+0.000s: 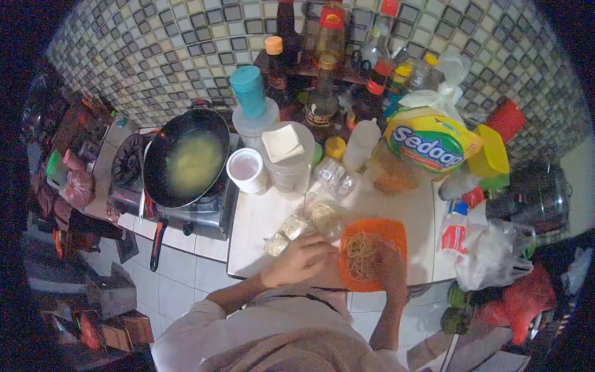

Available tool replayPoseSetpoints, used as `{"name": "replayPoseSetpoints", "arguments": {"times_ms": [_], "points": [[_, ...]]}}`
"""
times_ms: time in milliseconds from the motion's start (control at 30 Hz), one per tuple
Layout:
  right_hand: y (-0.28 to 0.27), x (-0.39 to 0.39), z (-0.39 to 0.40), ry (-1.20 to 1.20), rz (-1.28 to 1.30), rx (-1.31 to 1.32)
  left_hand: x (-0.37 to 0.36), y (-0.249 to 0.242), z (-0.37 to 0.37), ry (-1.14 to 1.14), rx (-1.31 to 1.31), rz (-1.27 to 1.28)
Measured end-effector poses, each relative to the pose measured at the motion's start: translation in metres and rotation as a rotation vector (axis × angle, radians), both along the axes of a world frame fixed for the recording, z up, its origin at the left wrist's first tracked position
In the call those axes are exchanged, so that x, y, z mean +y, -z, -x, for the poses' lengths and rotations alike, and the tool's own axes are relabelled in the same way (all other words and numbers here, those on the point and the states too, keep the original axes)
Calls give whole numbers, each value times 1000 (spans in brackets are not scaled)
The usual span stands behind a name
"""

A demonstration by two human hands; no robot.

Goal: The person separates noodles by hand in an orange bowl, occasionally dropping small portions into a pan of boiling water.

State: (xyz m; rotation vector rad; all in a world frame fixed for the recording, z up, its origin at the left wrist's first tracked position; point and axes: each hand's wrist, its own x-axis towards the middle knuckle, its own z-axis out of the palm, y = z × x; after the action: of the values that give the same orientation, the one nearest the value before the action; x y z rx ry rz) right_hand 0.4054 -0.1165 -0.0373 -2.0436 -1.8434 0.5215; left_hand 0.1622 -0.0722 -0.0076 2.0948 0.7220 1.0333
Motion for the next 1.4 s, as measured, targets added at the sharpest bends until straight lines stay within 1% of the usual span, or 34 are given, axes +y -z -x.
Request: {"name": "replayPoseSetpoints", "arguments": {"times_ms": [67, 100, 167, 200, 267, 300, 367, 400, 467, 500, 567, 600, 667, 700, 767, 900, 1000, 1067, 1100, 1167, 1200, 1233, 1267, 1300, 1333, 1400], "points": [[-18, 2, 9, -108, -39, -132, -2, 5, 2, -55, -22, 10], [-23, 3, 9, -111, -38, -131, -3, 6, 2, -58, -21, 12], [-35, 8, 8, -90, -42, 61, -4, 8, 2, -38, -28, 62], [-45, 10, 9, -90, -42, 60, -6, 7, 3, -39, -30, 62], [-64, 13, 15, 105, 33, 213, -9, 4, 5, 20, 62, 211], [-64, 13, 14, 107, 34, 212, -10, 2, 5, 22, 62, 213], [-61, 12, 11, 108, -242, 309, -10, 0, 4, 68, 20, 187], [-59, 11, 10, 106, -242, 309, -10, 1, 4, 66, 20, 187], [-56, 8, 8, 191, -313, 456, -10, 2, 0, 42, -44, 97], [-58, 7, 9, 190, -313, 456, -11, 2, -2, 41, -44, 98], [-64, 4, 17, 166, -394, 557, -11, 2, -6, 101, -29, 233], [-64, 2, 21, 168, -395, 557, -12, 0, -11, 103, -28, 233], [-64, -1, 29, 129, -339, 656, -17, -5, -22, 90, -193, 510], [-66, -1, 35, 131, -341, 655, -18, -1, -26, 92, -193, 509], [-71, 2, 48, 74, -303, 636, -21, 8, -32, 194, -283, 634], [-59, 1, 51, 74, -343, 642, -19, 0, -26, 263, -267, 642], [-61, 3, 50, 60, -407, 647, -16, 0, -16, 209, -202, 605], [-58, 4, 44, 110, -406, 677, -9, 5, -10, 265, -178, 515], [-53, 4, 42, 113, -406, 677, -6, 5, -5, 267, -177, 516], [-45, 5, 39, 177, -447, 661, -1, 4, 4, 333, -158, 599], [-45, 6, 40, 185, -449, 659, -1, 3, 6, 319, -186, 748], [-46, 7, 44, 202, -457, 709, 0, 1, 8, 329, -184, 749], [-47, 9, 48, 220, -466, 758, 1, 1, 10, 307, -281, 813], [-49, 10, 52, 229, -472, 754, 3, -1, 12, 284, -378, 876], [-51, 12, 57, 223, -450, 779, 5, -9, 17, 272, -382, 1013], [-44, 12, 57, 223, -433, 807, 9, -10, 23, 313, -405, 1061]]}}
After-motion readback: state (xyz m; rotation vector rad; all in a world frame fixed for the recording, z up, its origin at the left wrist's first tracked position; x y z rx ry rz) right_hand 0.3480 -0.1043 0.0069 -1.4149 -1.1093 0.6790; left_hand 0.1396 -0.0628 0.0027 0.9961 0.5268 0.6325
